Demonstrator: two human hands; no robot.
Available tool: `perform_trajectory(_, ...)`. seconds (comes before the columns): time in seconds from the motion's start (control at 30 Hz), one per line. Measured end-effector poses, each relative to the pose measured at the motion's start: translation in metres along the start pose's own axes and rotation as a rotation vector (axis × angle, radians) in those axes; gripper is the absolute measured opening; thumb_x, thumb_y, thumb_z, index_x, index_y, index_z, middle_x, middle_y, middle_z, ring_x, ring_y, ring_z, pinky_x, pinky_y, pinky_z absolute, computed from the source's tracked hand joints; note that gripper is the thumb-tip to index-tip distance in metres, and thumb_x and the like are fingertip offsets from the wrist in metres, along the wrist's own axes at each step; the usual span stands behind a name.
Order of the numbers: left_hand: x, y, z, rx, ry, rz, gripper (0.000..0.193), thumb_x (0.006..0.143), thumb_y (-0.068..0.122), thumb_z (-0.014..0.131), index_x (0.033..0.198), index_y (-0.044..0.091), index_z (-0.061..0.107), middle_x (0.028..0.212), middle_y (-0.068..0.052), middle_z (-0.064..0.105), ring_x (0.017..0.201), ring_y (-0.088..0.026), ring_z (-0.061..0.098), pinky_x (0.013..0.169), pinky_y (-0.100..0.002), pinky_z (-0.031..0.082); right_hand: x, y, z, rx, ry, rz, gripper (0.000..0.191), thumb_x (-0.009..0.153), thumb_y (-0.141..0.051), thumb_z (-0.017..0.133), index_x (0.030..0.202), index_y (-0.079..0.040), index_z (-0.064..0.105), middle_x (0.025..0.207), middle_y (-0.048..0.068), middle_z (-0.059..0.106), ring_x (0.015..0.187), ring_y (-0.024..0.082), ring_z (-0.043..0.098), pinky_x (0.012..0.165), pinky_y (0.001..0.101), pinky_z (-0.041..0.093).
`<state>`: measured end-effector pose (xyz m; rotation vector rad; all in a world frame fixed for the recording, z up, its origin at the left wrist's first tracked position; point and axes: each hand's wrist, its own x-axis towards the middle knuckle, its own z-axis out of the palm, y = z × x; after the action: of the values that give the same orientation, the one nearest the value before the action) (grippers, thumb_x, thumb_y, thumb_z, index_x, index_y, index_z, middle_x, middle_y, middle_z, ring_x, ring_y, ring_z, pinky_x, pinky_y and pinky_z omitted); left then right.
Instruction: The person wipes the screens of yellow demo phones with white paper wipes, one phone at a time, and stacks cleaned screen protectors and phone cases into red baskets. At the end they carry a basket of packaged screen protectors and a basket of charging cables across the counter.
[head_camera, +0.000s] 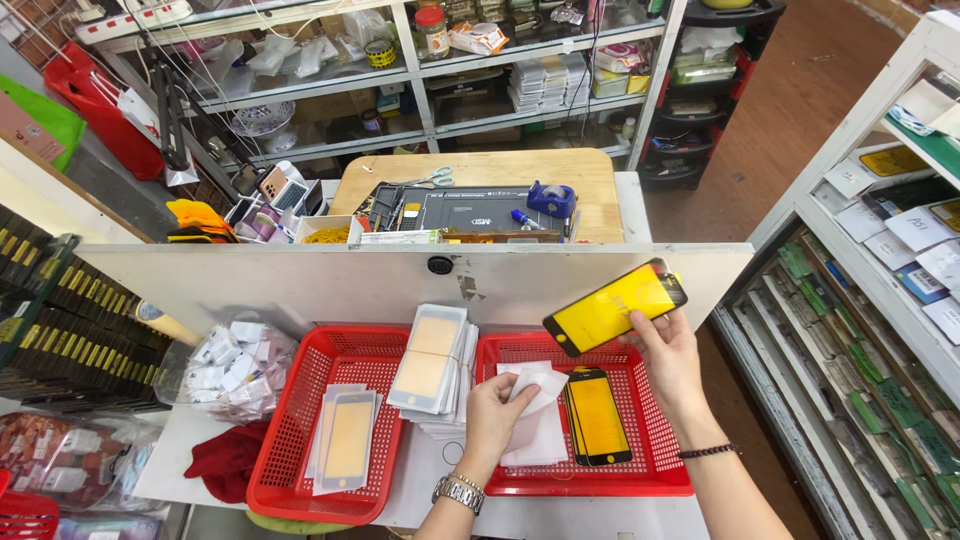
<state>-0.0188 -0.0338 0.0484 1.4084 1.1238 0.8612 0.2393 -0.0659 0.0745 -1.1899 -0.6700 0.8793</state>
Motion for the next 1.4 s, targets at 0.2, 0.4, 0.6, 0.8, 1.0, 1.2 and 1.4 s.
perform_trajectory(0.2,-0.002,0.012,-0.003,-0.019,0.016,0.033,0.022,0.085,0.016,0.082,0.095,-0.003,0.076,0.073,-0.007,0.076,0.061,-0.007,0.063,0.055,-0.024,0.048,-0.018,-0.004,0.03,0.117,0.005,0.038,0.045,0.096,-0.01,0.06,0.14,-0.007,0.049,0.116,0.005,0.07,0.099,0.01,0.067,0.08,0.0286,0.055)
perform_trajectory(0.4,-0.001,0.011,-0.018,-0.275,-0.123,-0.041,0.025,0.092,0.021,0.075,0.101,-0.002,0.077,0.085,-0.005,0.079,0.07,-0.005,0.068,0.061,-0.022,0.054,-0.006,-0.001,0.028,-0.055,-0.157,0.122,0.046,0.096,-0.011,0.065,0.14,-0.004,0.054,0.109,0.01,0.072,0.089,0.015,0.066,0.079,0.0298,0.055)
perform_trajectory(0.6,0.004,0.016,-0.035,-0.406,-0.248,-0.212,0.032,0.091,0.022,0.076,0.11,-0.003,0.074,0.094,-0.01,0.08,0.078,-0.011,0.074,0.068,-0.025,0.058,0.021,-0.037,0.047,-0.421,-0.442,0.149,0.047,0.091,-0.015,0.071,0.135,-0.009,0.057,0.105,0.01,0.074,0.094,0.013,0.068,0.084,0.0289,0.055)
perform_trajectory(0.8,0.006,0.025,-0.05,-0.446,-0.18,-0.212,0.033,0.09,0.023,0.076,0.109,-0.004,0.073,0.094,-0.011,0.08,0.078,-0.012,0.074,0.068,-0.026,0.059,0.011,-0.018,0.103,-0.567,-0.425,-0.032,0.039,0.104,-0.034,0.053,0.118,-0.005,0.074,0.107,0.009,0.077,0.09,0.018,0.068,0.077,0.0337,0.057)
perform_trajectory(1.0,0.013,-0.004,-0.129,-0.251,0.224,-0.14,0.031,0.091,0.023,0.076,0.103,-0.006,0.074,0.091,-0.014,0.077,0.073,-0.015,0.07,0.062,-0.029,0.057,-0.009,0.066,0.095,-0.506,-0.392,0.227,0.055,0.097,-0.048,0.053,0.124,-0.002,0.066,0.11,0.011,0.077,0.099,0.024,0.073,0.085,0.0384,0.059)
perform_trajectory(1.2,0.017,-0.06,-0.249,0.317,0.605,-0.186,0.05,0.093,0.03,0.073,0.128,-0.003,0.063,0.107,-0.019,0.076,0.095,-0.028,0.073,0.083,-0.041,0.055,-0.043,0.123,0.065,-1.463,-0.33,0.468,0.083,0.083,-0.067,0.071,0.128,0.001,0.054,0.119,0.023,0.069,0.113,0.038,0.068,0.097,0.0457,0.055)
perform_trajectory(1.4,0.01,-0.049,-0.187,0.612,0.767,0.238,0.063,0.092,0.018,0.064,0.148,-0.004,0.045,0.148,-0.027,0.048,0.14,-0.042,0.039,0.115,-0.052,0.028,-0.062,0.141,0.058,-1.326,-0.17,0.307,0.058,0.083,-0.043,0.074,0.12,-0.001,0.061,0.114,0.025,0.072,0.111,0.04,0.069,0.096,0.0486,0.054)
